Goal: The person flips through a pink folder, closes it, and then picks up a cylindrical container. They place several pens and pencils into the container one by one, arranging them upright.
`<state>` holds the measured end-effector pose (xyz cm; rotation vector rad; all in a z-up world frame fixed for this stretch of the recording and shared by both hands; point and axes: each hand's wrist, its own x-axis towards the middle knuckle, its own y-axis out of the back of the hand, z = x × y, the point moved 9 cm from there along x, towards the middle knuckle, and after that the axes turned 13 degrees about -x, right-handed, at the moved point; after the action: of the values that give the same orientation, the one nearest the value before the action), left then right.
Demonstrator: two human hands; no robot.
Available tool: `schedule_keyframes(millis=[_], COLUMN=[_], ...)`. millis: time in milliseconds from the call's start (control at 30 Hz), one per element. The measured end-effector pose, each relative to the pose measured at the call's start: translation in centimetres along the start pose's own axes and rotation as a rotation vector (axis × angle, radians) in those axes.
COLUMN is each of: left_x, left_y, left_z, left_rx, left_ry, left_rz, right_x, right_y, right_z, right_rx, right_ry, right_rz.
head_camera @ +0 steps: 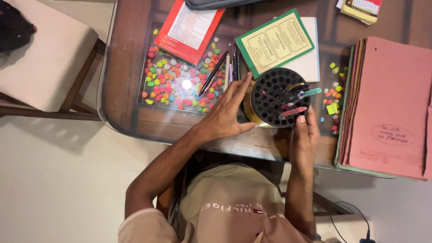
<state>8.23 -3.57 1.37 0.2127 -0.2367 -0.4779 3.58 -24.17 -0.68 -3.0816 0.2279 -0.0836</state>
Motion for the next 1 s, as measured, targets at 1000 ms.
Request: schedule_keyframes(millis=[1000], left_x=[-1.0], left_y=[5.9], left_z=[0.4], left_rx=[0.451], left_ry=[-0.062], left_rz=[0.435], right_x=[3.2], right_y=[2.9], right_z=[-0.4], right_rx=[-0.12], right_ry=[0.075], right_rz=[0.171])
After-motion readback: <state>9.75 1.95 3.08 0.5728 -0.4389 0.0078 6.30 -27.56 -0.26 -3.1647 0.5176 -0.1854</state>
